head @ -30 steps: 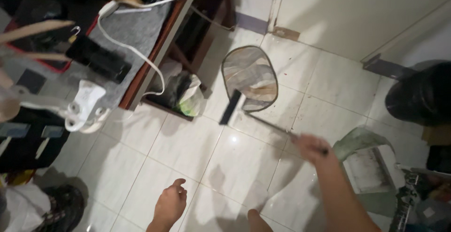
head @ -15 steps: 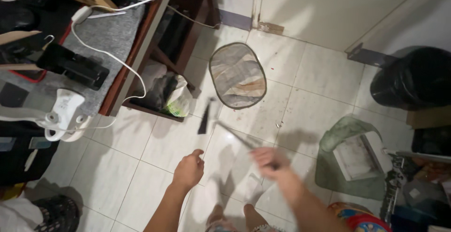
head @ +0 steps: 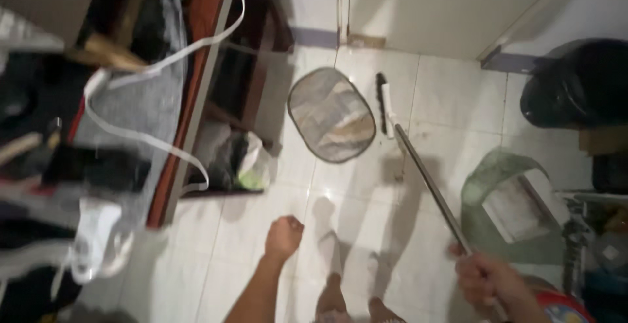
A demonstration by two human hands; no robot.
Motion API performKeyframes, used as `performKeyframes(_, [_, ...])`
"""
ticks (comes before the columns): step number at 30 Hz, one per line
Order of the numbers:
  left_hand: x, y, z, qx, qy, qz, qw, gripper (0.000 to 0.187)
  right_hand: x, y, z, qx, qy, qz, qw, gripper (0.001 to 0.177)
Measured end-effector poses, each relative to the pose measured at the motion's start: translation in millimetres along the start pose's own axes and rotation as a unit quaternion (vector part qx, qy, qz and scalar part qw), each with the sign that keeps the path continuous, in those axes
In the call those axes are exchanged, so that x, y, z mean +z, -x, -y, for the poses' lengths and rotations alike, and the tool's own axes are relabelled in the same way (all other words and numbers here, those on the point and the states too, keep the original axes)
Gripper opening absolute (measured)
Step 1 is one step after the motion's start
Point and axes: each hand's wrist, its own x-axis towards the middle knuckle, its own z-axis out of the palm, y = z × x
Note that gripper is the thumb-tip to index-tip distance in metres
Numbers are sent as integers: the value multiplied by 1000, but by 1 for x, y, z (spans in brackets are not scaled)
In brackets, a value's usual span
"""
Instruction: The person sweeps the floor using a squeegee broom and a dustpan, moving debris from under a table and around a doorway into the pan, and moves a chair aside to reach more area.
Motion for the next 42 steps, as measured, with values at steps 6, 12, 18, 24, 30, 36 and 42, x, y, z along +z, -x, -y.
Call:
performKeyframes(6, [44,-125,20,-67,93,-45,992,22,58,-125,6,-104,235,-407,877,43])
performKeyframes(12, [118,-269,20,-291,476,10,830,17,-28,-295,-15,-224,318,-507,769,41])
performKeyframes(18, [242,-400,38,-344,606,19,717,20,-65,-407,-20,-136,251,-522,804,38])
performKeyframes(24, [348,-497,82,-388,627,6,675,38,-70,-471,5,-158,138,-438,874,31])
performKeyframes(30, [401,-559,102,-399,617,2,678,52,-100,-541,12,-199,93,-387,896,28])
performKeyframes(36, [441,-618,120,-301,653,79,691,74,-112,-571,9,-188,86,-385,900,30])
performKeyframes(42, [249,-576,-41,70,55,-142,986,45,-95,-509,38,-193,84,-379,901,29])
